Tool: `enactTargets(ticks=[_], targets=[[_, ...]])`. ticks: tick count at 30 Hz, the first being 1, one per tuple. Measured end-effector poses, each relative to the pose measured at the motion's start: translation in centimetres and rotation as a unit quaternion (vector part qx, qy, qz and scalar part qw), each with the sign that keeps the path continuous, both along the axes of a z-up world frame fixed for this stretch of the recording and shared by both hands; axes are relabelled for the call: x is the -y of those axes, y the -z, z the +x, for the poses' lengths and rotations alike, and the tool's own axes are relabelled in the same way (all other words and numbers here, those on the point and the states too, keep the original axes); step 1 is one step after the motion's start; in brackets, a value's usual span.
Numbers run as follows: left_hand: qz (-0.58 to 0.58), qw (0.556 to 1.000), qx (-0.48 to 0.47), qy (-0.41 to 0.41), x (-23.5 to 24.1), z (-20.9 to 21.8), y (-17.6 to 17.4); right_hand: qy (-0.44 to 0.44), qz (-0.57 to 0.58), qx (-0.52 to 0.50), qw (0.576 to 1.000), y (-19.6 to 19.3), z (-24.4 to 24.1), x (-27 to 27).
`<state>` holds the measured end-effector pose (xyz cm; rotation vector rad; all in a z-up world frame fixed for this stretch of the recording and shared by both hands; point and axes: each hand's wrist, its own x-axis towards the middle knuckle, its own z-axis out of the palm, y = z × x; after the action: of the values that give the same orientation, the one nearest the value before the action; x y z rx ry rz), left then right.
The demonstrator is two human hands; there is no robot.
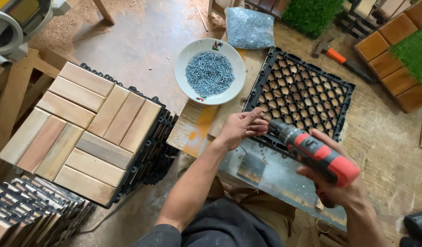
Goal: Assembling wooden floor tiles by screwing a plastic grid base onto the wood using a power drill.
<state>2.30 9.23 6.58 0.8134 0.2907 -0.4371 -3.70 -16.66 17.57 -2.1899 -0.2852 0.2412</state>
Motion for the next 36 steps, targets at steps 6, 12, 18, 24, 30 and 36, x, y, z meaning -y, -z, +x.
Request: enactTargets(ticks=[6,12,18,24,30,36], targets=[[0.616,0.750,0.216,-0.109,1.0,-0.7,5.3,0.110,-0.012,-0.189,0.976,-6.5,5.0,-5.0],[0.608,0.773,0.168,-0.071,1.1,0.4,6.2,0.106,-0.089,-0.226,0.964,-9.3,8.5,-8.9],[0.605,0.770,0.183,-0.087,1.3,0.2,6.7,0.080,-0.134,-0.228,0.961,-8.9,11.0,-10.4],[0.604,0.769,0.186,-0.094,1.2,0.1,6.7,0.017,-0.276,-0.262,0.925,-11.8,14.1,-13.6],[0.606,0.767,0.192,-0.092,1.3,-0.1,6.5,-0.052,-0.285,-0.272,0.917,-10.9,16.3,-13.6],[0.613,0.757,0.207,-0.087,1.0,-0.1,5.9,-0.142,-0.331,-0.252,0.898,-11.2,16.3,-14.3]])
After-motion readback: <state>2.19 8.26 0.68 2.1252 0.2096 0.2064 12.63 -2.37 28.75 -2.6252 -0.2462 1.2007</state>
